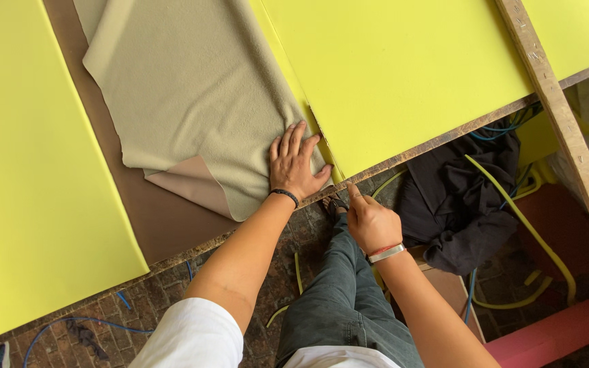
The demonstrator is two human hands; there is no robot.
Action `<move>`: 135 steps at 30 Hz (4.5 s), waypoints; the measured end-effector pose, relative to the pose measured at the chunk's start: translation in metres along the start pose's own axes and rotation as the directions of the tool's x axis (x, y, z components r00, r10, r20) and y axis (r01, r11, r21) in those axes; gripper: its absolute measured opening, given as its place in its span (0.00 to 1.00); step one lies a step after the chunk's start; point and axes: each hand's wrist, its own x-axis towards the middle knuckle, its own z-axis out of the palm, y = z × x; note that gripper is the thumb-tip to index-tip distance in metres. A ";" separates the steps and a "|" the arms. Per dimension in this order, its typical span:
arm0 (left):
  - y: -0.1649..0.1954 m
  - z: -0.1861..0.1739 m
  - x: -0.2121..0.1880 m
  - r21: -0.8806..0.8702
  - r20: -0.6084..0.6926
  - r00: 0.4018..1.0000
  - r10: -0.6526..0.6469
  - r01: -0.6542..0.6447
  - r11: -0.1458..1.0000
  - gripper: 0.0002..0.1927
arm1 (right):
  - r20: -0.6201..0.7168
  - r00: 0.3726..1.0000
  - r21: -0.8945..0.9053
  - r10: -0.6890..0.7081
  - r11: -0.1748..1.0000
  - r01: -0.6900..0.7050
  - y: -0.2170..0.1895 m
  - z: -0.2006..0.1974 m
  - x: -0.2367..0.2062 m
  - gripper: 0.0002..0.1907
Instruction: The person cuts large yellow foam sheets with fabric backing on a work table using a long blade, guiding the cut along a wooden straightedge. They reposition the foam, align the straightedge, and make successive cuts to divide the sheets into narrower strips.
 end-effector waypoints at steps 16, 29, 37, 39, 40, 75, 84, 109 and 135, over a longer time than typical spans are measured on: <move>0.003 0.005 -0.003 0.005 -0.015 1.000 0.019 -0.019 1.000 0.37 | 0.082 0.997 -0.011 -0.010 1.000 0.011 0.012 0.003 -0.009 0.27; 0.003 0.005 -0.004 -0.023 -0.028 0.999 0.030 -0.031 0.999 0.39 | 0.053 0.998 -0.002 0.015 1.000 -0.015 0.022 -0.003 -0.049 0.27; 0.004 0.005 -0.003 0.012 0.000 1.000 0.016 -0.016 1.000 0.38 | 0.046 0.999 -0.012 -0.009 1.000 0.010 0.025 0.014 -0.042 0.26; 0.004 0.004 -0.004 -0.007 -0.010 1.000 0.021 -0.021 1.000 0.37 | 0.068 0.996 -0.008 0.059 0.998 -0.058 0.027 0.015 -0.048 0.27; 0.004 0.003 -0.004 -0.013 -0.004 1.000 0.023 -0.023 1.000 0.38 | 0.077 0.995 -0.004 0.070 0.998 -0.070 0.029 0.015 -0.054 0.28; 0.045 -0.009 0.000 -0.097 0.134 0.981 -0.138 0.151 0.984 0.35 | 0.301 0.730 0.688 0.614 0.390 -0.612 0.082 -0.069 -0.095 0.06; 0.020 -0.052 -0.002 0.017 0.215 0.977 -0.017 0.014 1.000 0.24 | 0.313 0.813 0.765 0.491 0.378 -0.522 0.076 -0.064 -0.048 0.09; -0.008 0.007 -0.005 -0.087 -0.100 0.990 0.099 -0.107 0.990 0.22 | 0.539 0.790 0.782 0.293 0.174 -0.598 0.049 0.021 -0.022 0.13; -0.005 0.012 0.005 -0.275 -0.170 0.984 -0.048 -0.001 0.961 0.18 | 0.497 0.805 0.738 0.323 0.331 -0.588 0.021 0.008 -0.019 0.22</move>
